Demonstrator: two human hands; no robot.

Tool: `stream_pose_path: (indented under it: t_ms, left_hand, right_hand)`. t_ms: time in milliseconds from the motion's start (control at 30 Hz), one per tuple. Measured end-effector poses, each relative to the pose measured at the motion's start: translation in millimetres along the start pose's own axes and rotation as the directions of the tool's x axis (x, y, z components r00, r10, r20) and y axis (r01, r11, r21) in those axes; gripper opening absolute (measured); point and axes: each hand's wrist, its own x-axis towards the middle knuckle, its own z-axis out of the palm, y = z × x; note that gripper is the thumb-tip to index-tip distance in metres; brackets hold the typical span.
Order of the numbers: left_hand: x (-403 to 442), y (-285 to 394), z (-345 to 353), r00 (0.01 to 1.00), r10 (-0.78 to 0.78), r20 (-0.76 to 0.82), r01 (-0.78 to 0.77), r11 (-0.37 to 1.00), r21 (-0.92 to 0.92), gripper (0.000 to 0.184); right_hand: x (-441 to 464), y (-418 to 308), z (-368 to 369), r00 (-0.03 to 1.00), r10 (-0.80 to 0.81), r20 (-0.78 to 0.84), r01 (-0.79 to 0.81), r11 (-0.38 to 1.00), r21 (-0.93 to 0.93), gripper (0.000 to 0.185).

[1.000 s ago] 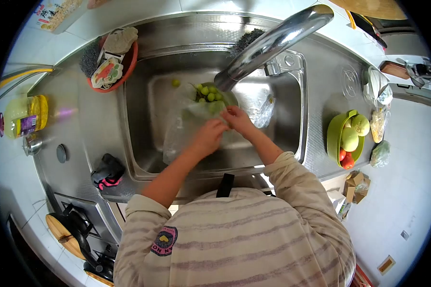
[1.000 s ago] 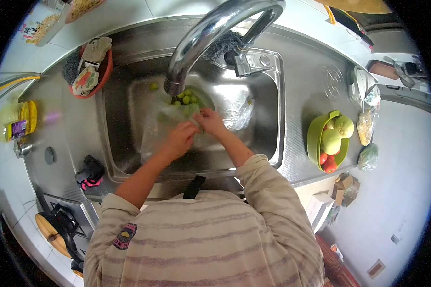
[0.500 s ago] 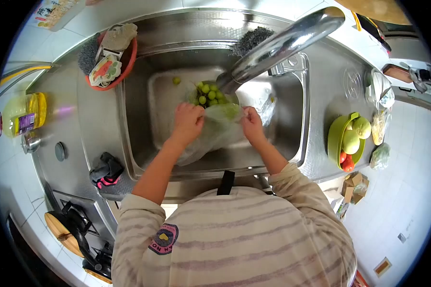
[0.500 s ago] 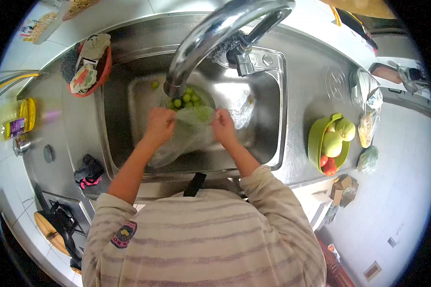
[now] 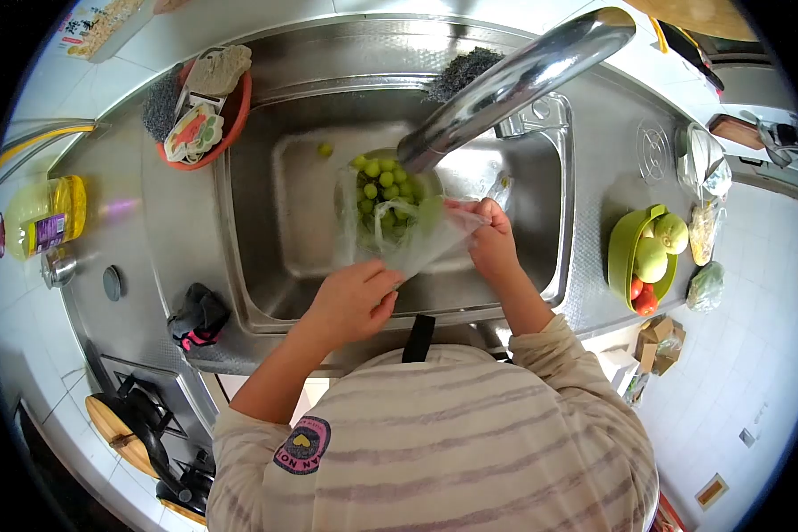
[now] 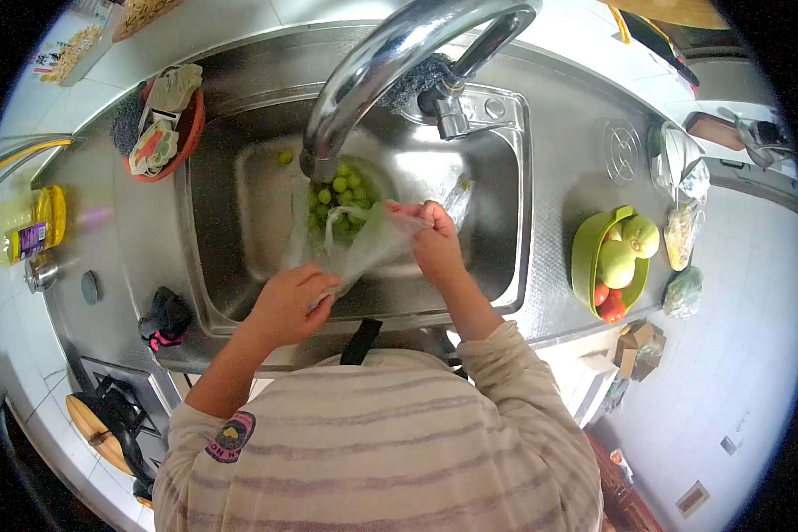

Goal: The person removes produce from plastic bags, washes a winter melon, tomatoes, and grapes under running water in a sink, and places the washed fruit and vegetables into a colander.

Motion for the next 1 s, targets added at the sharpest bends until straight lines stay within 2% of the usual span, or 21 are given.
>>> stream_pose_path:
  t_ms: [33, 100, 133, 167, 200, 267, 300, 400, 467, 500, 533, 567, 600, 633, 700, 733, 800, 867, 900, 967, 1000]
  left_hand:
    - [-2, -4, 0, 0.997, -0.081, -0.019, 0.080, 0.996, -0.035, 0.018]
    - [-4, -19, -2, 0.985, -0.168, -0.041, 0.164, 0.984, -0.073, 0.019]
    - [5, -35, -5, 0.922, -0.381, 0.071, 0.380, 0.925, 0.017, 0.020]
    - [13, -50, -5, 0.798, -0.580, 0.167, 0.566, 0.815, 0.126, 0.022]
    - [21, -68, 4, 0.796, -0.581, 0.170, 0.567, 0.814, 0.124, 0.022]
    - [40, -95, 14, 0.650, -0.700, 0.297, 0.578, 0.709, 0.405, 0.023]
    - [47, -98, 16, 0.651, -0.700, 0.294, 0.580, 0.708, 0.402, 0.023]
    - [66, -89, 22, 0.738, -0.550, 0.390, 0.461, 0.834, 0.305, 0.043]
    - [71, -97, 33, 0.938, -0.247, 0.244, 0.258, 0.966, -0.011, 0.035]
    - [73, -98, 40, 0.938, -0.248, 0.243, 0.258, 0.966, -0.011, 0.035]
    - [75, -98, 48, 0.957, -0.212, 0.195, 0.274, 0.880, -0.387, 0.041]
    - [74, -102, 57, 0.970, -0.198, 0.139, 0.237, 0.666, -0.707, 0.048]
    - [73, -115, 70, 0.971, -0.197, 0.139, 0.236, 0.667, -0.706, 0.048]
    - [72, -133, 86, 1.000, 0.028, 0.006, -0.019, 0.801, -0.598, 0.051]
    - [81, -145, 95, 0.957, 0.276, -0.086, -0.285, 0.850, -0.442, 0.054]
    - [93, -141, 94, 0.997, -0.066, 0.043, 0.077, 0.732, -0.677, 0.053]
    - [95, -133, 88, 0.900, -0.352, 0.258, 0.404, 0.446, -0.799, 0.051]
    - [77, -94, 55, 0.889, -0.441, 0.123, 0.427, 0.701, -0.571, 0.051]
    - [75, -96, 51, 0.888, -0.441, 0.130, 0.431, 0.701, -0.569, 0.051]
    - [72, -107, 41, 0.920, -0.269, 0.284, 0.387, 0.520, -0.762, 0.051]
    - [66, -111, 38, 0.920, -0.269, 0.286, 0.389, 0.520, -0.761, 0.051]
  right_hand:
    - [1, 6, -9, 1.000, 0.000, 0.001, 0.000, 1.000, 0.000, 0.023]
    - [3, 23, -35, 0.963, -0.074, 0.258, 0.049, 0.994, 0.102, 0.023]
    - [4, 24, -33, 0.962, -0.072, 0.263, 0.047, 0.994, 0.102, 0.023]
    - [0, 24, -28, 0.951, -0.022, 0.310, 0.029, 0.999, -0.016, 0.024]
    - [-5, 24, -24, 0.937, 0.031, 0.348, 0.018, 0.991, -0.136, 0.024]
    - [-11, 29, -11, 0.911, 0.043, 0.411, 0.027, 0.986, -0.163, 0.025]
    - [-14, 31, -5, 0.881, 0.057, 0.469, 0.037, 0.982, -0.188, 0.026]
    - [-23, 22, 12, 0.850, 0.081, 0.520, 0.064, 0.965, -0.255, 0.026]
    - [-29, 9, 22, 0.833, 0.071, 0.548, 0.087, 0.962, -0.258, 0.025]
    - [-30, 2, 27, 0.814, 0.057, 0.578, 0.116, 0.959, -0.259, 0.024]
    - [-30, -1, 31, 0.813, 0.054, 0.580, 0.120, 0.959, -0.257, 0.024]
    - [-32, -3, 35, 0.768, -0.015, 0.641, 0.244, 0.931, -0.271, 0.022]
    - [-33, -6, 41, 0.710, -0.076, 0.700, 0.366, 0.889, -0.274, 0.020]
    - [-34, -10, 50, 0.710, -0.080, 0.700, 0.370, 0.888, -0.273, 0.020]
    - [-37, -17, 68, 0.564, -0.040, 0.825, 0.517, 0.797, -0.314, 0.016]
    - [-39, -17, 73, 0.568, -0.044, 0.822, 0.519, 0.794, -0.316, 0.016]
    - [-41, -19, 80, 0.434, -0.079, 0.898, 0.538, 0.822, -0.188, 0.012]
    - [-51, -35, 87, 0.417, -0.062, 0.907, 0.523, 0.832, -0.184, 0.012]
    - [-54, -42, 89, 0.394, -0.051, 0.917, 0.517, 0.838, -0.175, 0.013]
    - [-55, -48, 88, 0.371, -0.034, 0.928, 0.490, 0.856, -0.165, 0.013]
    - [-57, -51, 86, 0.347, -0.017, 0.938, 0.464, 0.872, -0.156, 0.012]
